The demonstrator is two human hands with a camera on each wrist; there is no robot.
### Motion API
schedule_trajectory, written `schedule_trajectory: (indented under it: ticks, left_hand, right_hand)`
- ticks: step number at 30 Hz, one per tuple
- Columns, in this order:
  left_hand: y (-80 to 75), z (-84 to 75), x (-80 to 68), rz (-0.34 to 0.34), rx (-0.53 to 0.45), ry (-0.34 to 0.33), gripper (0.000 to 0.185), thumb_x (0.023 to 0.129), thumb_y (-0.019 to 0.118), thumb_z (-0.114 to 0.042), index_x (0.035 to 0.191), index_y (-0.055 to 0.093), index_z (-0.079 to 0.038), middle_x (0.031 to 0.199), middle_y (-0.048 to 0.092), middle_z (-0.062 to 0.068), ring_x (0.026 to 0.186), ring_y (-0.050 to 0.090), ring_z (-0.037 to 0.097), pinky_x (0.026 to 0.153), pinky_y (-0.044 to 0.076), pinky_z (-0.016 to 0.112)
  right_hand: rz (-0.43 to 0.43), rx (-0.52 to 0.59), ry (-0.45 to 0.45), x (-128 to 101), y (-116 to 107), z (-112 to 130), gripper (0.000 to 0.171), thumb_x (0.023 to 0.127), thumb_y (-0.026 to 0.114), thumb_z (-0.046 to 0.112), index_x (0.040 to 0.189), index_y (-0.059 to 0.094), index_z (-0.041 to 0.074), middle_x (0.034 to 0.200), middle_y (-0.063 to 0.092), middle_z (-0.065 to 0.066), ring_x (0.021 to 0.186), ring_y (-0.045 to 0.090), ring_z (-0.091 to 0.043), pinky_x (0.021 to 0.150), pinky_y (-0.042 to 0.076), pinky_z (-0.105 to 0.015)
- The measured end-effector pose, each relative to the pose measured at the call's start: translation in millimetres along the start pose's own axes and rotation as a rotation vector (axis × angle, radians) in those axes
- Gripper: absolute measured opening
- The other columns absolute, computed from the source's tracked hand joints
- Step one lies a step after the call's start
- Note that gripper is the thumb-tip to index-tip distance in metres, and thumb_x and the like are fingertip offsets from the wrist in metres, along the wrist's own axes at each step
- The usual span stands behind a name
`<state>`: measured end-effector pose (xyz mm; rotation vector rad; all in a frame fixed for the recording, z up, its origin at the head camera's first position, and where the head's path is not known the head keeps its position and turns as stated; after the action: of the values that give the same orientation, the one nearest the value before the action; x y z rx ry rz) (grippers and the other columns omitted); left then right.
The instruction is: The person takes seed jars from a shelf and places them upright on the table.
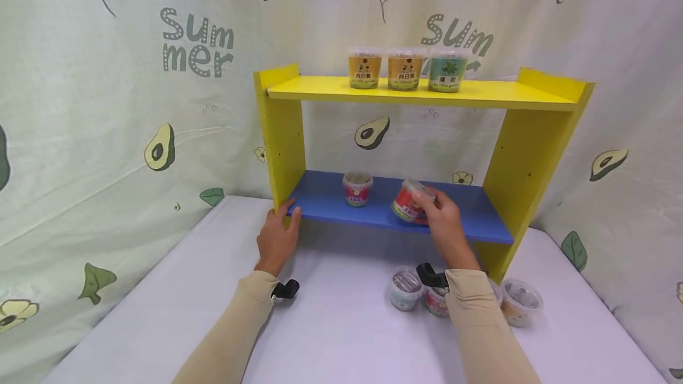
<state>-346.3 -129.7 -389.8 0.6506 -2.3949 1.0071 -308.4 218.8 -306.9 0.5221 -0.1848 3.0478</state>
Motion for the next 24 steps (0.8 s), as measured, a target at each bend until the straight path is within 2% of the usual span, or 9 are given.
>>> schedule_trajectory:
  ticks: [5, 12, 19, 24]
  left_hand:
    - [0.9, -0.3, 0.6, 0.014, 0.017, -0.003, 0.058, 0.101, 0.037, -0.064, 0.142, 0.056, -0.029, 0.109, 0.058, 0.016, 0.085, 0.064, 0.033, 0.068, 0.05, 0.051]
    - [2.0, 3.7, 0.4, 0.001, 0.027, -0.001, 0.057, 0.101, 0.037, -0.064, 0.142, 0.056, -0.03, 0.11, 0.058, 0.016, 0.084, 0.064, 0.034, 0.066, 0.05, 0.052]
    - [0.9, 4.7, -2.1, 0.0, 0.022, 0.009, 0.057, 0.101, 0.037, -0.064, 0.143, 0.055, -0.03, 0.112, 0.058, 0.018, 0.085, 0.065, 0.035, 0.065, 0.051, 0.052]
    - [0.8, 2.0, -1.6, 0.002, 0.02, 0.011, 0.058, 0.101, 0.037, -0.064, 0.143, 0.055, -0.03, 0.113, 0.058, 0.018, 0.086, 0.065, 0.034, 0.065, 0.051, 0.051]
  right_hand:
    - [0.003, 0.018, -0.013, -22.2, -1.5, 4.7, 0.066, 0.103, 0.057, 0.036, 0.147, 0.036, -0.009, 0.121, 0.055, -0.002, 0.1, 0.06, -0.01, 0.081, 0.052, -0.019]
    - [0.039, -0.039, -0.019, -37.3, 5.8, 9.0, 0.06, 0.103, 0.057, 0.033, 0.145, 0.04, -0.006, 0.118, 0.06, 0.002, 0.1, 0.062, -0.01, 0.08, 0.054, -0.024]
    - [0.087, -0.111, -0.002, -48.6, 16.8, 7.3, 0.06, 0.103, 0.057, 0.036, 0.146, 0.039, -0.003, 0.13, 0.055, -0.016, 0.103, 0.061, -0.012, 0.082, 0.055, -0.028]
    - [0.078, -0.15, 0.009, -57.2, 21.5, 8.4, 0.062, 0.102, 0.058, 0.037, 0.146, 0.039, -0.003, 0.132, 0.055, -0.023, 0.101, 0.062, -0.012, 0.082, 0.054, -0.027]
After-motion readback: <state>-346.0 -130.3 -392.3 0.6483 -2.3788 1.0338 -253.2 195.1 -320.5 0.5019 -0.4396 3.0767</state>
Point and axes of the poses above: each hand's wrist, its own x-axis towards the middle knuckle, its own y-axis out of the palm, z = x × y, the point moved 3 cm from there along x, towards the middle knuckle
